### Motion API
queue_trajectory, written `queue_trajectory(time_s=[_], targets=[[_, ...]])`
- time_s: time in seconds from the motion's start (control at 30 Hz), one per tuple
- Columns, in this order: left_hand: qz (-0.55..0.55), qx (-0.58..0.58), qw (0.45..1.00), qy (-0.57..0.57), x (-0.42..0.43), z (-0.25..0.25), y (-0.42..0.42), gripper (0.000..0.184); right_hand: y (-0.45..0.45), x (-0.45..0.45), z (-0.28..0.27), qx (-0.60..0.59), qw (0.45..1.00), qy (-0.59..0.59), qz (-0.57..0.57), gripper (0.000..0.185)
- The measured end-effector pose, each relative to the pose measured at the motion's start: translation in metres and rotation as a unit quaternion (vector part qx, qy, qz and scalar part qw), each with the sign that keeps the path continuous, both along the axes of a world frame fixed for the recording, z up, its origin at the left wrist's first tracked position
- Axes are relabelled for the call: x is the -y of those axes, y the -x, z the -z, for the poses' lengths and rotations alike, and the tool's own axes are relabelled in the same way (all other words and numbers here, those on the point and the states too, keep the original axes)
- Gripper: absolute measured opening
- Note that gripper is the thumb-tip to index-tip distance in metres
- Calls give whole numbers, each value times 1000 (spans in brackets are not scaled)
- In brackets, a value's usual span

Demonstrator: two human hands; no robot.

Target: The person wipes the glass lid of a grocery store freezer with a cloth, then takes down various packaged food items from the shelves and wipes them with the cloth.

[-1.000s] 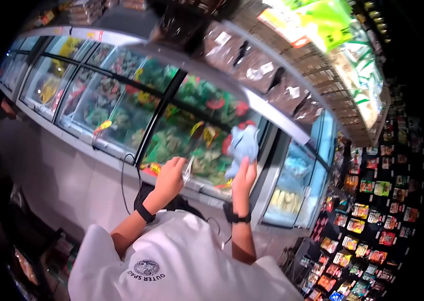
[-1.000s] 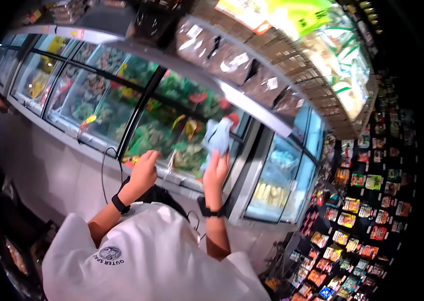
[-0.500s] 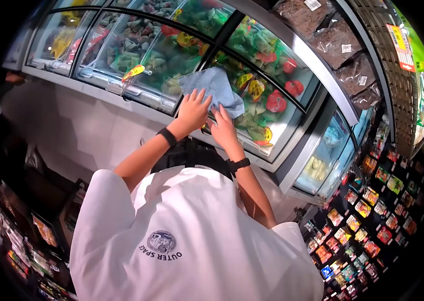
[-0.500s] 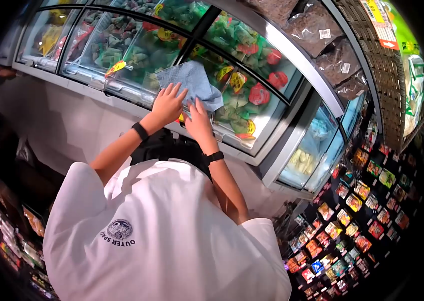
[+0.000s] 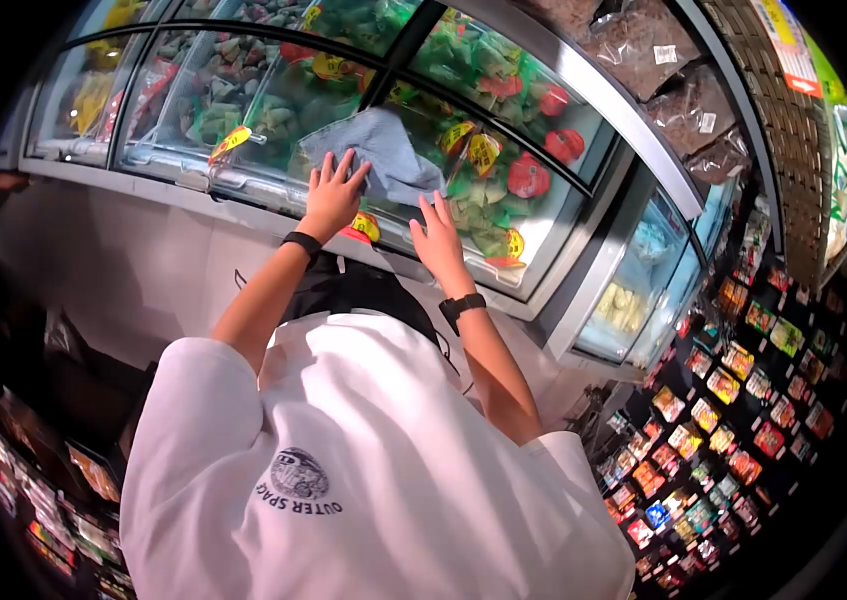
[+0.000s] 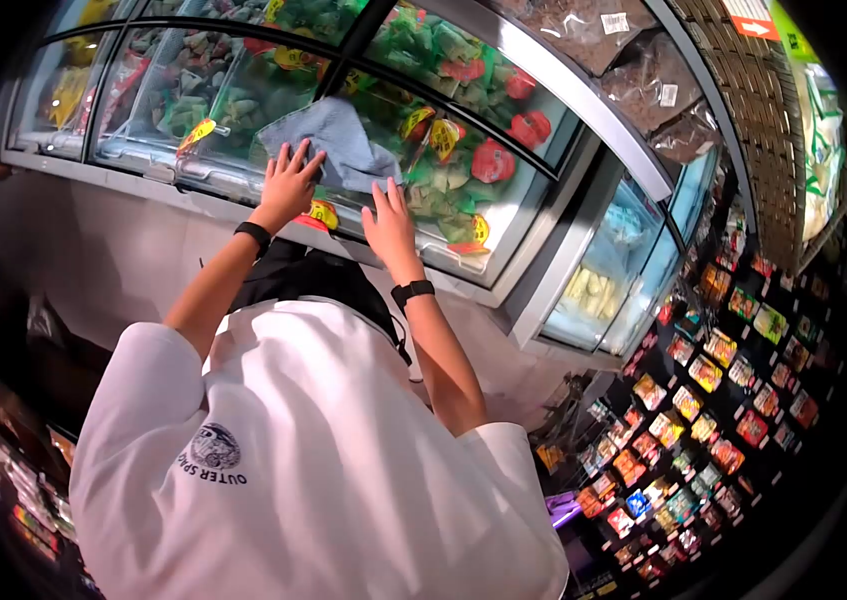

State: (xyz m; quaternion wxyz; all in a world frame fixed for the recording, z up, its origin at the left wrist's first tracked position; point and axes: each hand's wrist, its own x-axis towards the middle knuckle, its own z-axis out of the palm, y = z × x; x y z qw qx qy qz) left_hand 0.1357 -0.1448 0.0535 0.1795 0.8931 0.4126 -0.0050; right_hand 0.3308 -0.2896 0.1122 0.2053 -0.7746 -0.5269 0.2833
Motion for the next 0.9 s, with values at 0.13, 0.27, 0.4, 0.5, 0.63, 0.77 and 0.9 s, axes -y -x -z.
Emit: queue_trajectory(time_s=[0.13,0.27,0.4,0.5,0.63,0.77,0.9], targets=[[-54,-60,994,71,-5,5,11,74,-17,-31,30,2,995,-101,28,54],[-139,-81,978,134,-8,-5,22,65,-10,-62,31,-24,989,-62,133,56],[-200,-18,959,202,-16,20,48,53,-4,-88,38,-29,995,-9,93,38],[-243,-24,953,182,-23,15,64,65,13,-110,47,-79,989,43,115,36],[-287,-17,946,146,-33,2,70,78,33,-128,29,-24,986,65,153,40],[-314,-124,927,161,-53,-12,69,85,49,-148,30,37,997,40,52,37],[-316,-80,939,106,-88,5,89,88,83,-187,30,-13,996,84,22,31]])
